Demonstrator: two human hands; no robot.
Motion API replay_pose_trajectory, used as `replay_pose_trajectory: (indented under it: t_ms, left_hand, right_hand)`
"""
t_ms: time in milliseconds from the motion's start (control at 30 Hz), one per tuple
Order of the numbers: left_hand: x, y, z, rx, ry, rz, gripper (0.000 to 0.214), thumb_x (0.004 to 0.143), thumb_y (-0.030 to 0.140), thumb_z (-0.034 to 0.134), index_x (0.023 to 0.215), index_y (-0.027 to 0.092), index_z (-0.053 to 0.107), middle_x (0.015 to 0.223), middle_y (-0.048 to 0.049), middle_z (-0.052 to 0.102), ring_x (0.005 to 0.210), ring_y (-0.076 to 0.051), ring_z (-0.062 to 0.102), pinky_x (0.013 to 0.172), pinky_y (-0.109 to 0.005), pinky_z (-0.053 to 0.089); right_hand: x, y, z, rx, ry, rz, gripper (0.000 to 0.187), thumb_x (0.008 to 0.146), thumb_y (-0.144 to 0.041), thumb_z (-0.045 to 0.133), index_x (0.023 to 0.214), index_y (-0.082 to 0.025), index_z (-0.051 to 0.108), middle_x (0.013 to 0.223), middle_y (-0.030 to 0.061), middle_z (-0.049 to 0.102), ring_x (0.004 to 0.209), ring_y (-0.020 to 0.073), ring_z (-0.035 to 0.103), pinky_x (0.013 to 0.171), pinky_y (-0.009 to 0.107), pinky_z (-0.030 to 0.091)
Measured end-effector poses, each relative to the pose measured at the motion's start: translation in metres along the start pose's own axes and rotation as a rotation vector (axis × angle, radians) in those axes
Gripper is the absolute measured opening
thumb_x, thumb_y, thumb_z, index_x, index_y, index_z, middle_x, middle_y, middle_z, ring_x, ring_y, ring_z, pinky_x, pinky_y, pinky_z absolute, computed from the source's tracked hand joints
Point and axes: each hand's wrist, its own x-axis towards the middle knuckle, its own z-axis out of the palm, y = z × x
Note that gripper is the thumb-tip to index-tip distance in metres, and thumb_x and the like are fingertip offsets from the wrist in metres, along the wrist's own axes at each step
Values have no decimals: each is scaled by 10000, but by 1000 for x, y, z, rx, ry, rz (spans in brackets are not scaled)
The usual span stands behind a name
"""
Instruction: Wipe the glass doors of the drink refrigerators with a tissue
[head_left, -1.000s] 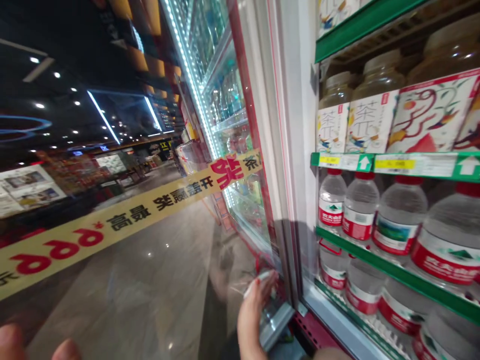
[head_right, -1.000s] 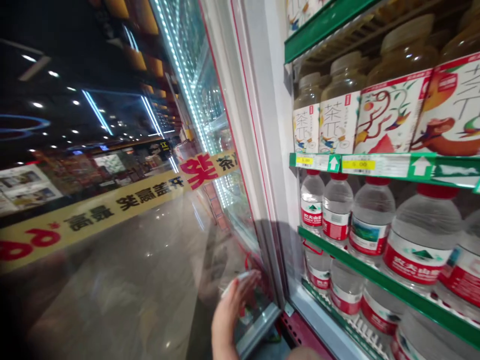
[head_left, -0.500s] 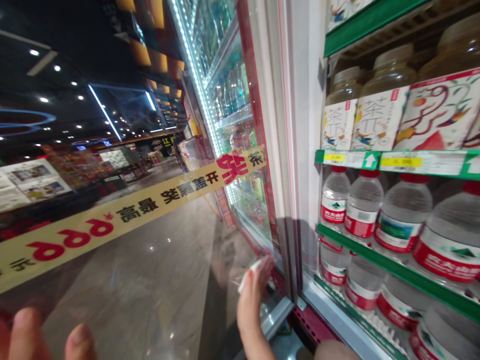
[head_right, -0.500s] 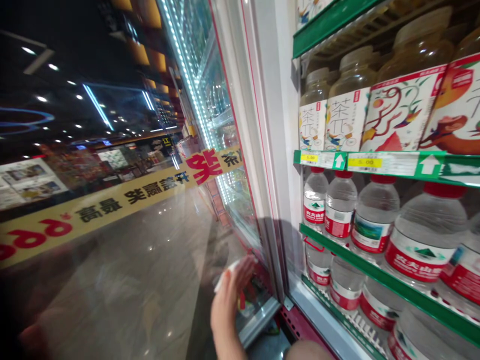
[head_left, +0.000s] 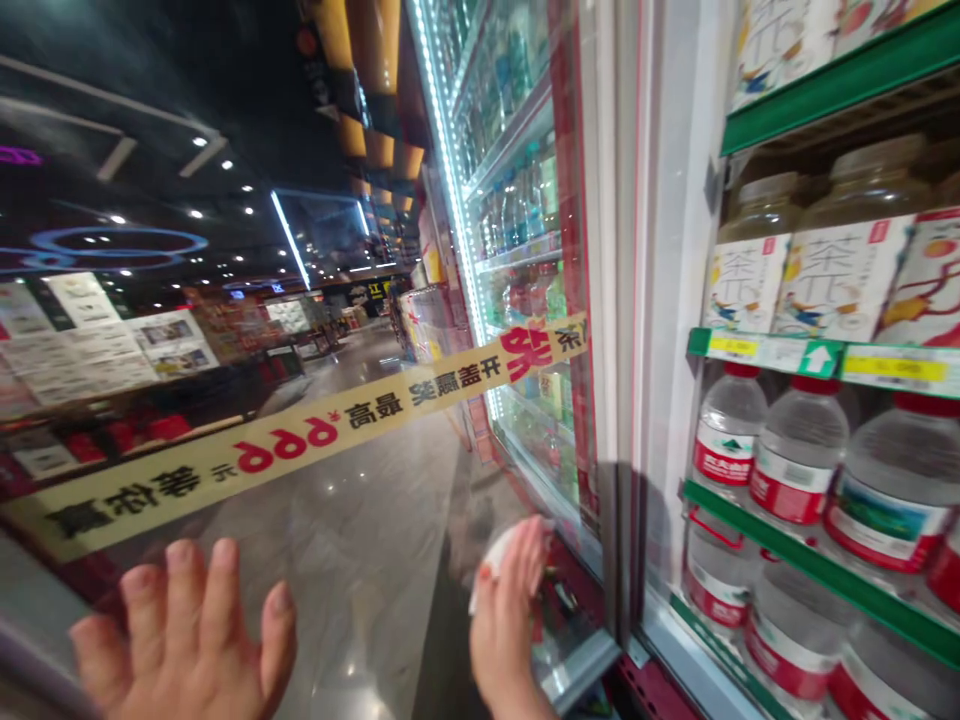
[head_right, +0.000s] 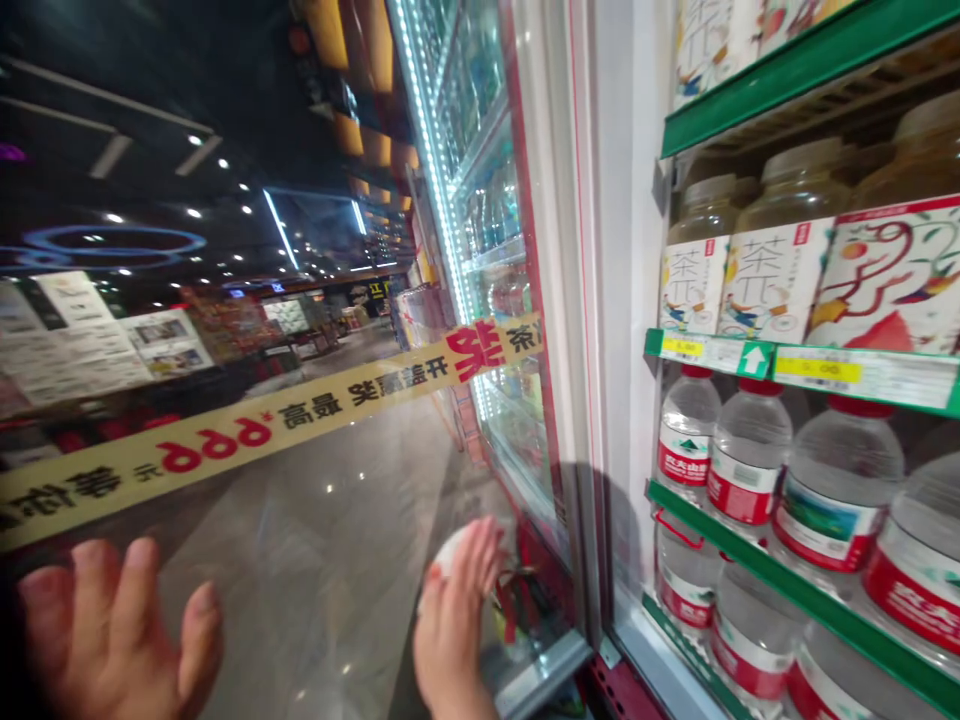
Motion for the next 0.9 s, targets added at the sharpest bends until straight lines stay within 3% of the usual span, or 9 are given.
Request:
replay_pose_trajectory:
  t_ms: [133, 300, 400, 467, 533, 633, 767, 833, 900]
  left_hand:
    - [5, 15, -2, 221, 13, 68, 872, 951, 360, 689, 1715, 248, 284, 1815, -87, 251, 1709, -319, 157, 1408, -578, 45]
    - [10, 23, -4, 247, 57, 173, 894, 939, 355, 710, 1713, 217, 285, 1810, -95, 252, 1719, -250, 117, 1422, -489, 27]
    - [14, 24, -3, 240, 84, 183, 878, 938, 324, 698, 1711, 229, 293, 1803, -85, 266, 1716, -241, 134, 1422, -488, 43]
    - [19, 28, -5, 227, 94, 185, 832, 951, 282, 670, 1699, 190, 317, 1803, -88, 262, 1716, -229, 137, 1424, -462, 42]
    - [23, 32, -8, 209, 105, 194, 786, 967, 249, 633, 1688, 150, 334, 1807, -87, 247, 1717, -225, 133, 1426, -447, 30]
    - [25, 36, -11, 168, 98, 195, 738, 1009, 297, 559, 1693, 159, 319, 1809, -52, 225, 1717, -215, 124, 1426, -453, 18]
    - [21, 35, -11, 159, 91, 167, 725, 1027, 360, 515, 1700, 191, 306, 1791, -31, 247, 1716, -201, 120, 1423, -457, 12]
    - [18, 35, -10, 153, 86, 154, 727, 1022, 354, 517, 1702, 207, 305, 1784, -31, 265, 1713, -194, 131, 1422, -454, 16]
    - [17, 36, -10, 129, 85, 144, 729, 1020, 347, 520, 1704, 226, 301, 1784, -26, 273, 1710, -188, 146, 1422, -451, 24]
  right_hand:
    - [45, -12, -10, 48, -215, -574, 686, 1027, -384, 558, 1692, -366, 392, 1707, 55, 501, 1616, 311, 417, 1313, 624, 354]
    - [181, -17, -35, -129, 223, -15, 740, 1112, -325, 238, 1739, -75, -66, 1814, 293, 69, 1711, 409, 78, 1278, 821, 218]
    - [174, -56, -36, -24, 116, -397, 741, 1094, -350, 349, 1763, -155, 96, 1822, 186, 197, 1711, 348, 143, 1331, 716, 247]
    - [142, -75, -39, 63, -25, -796, 651, 1068, -415, 466, 1705, -313, 372, 1754, -6, 426, 1677, 201, 278, 1348, 460, 345]
    - [125, -74, -49, 74, -109, -1005, 549, 1062, -452, 523, 1609, -401, 512, 1639, -137, 567, 1619, 64, 356, 1298, 251, 366]
    - [161, -47, -67, -8, -42, -768, 622, 1092, -395, 488, 1697, -294, 386, 1664, -23, 555, 1644, 155, 342, 1378, 401, 270]
    - [231, -49, -59, -71, 167, -318, 737, 1120, -311, 277, 1748, -98, -44, 1827, 228, 75, 1711, 418, 58, 1325, 779, 142]
    - [227, -70, -50, -80, 155, -349, 744, 1113, -304, 312, 1751, -99, -12, 1824, 227, 95, 1710, 406, 91, 1332, 759, 169]
    - [208, -88, -46, -50, -31, -632, 722, 1097, -357, 440, 1756, -198, 192, 1785, 139, 333, 1676, 321, 285, 1361, 622, 267]
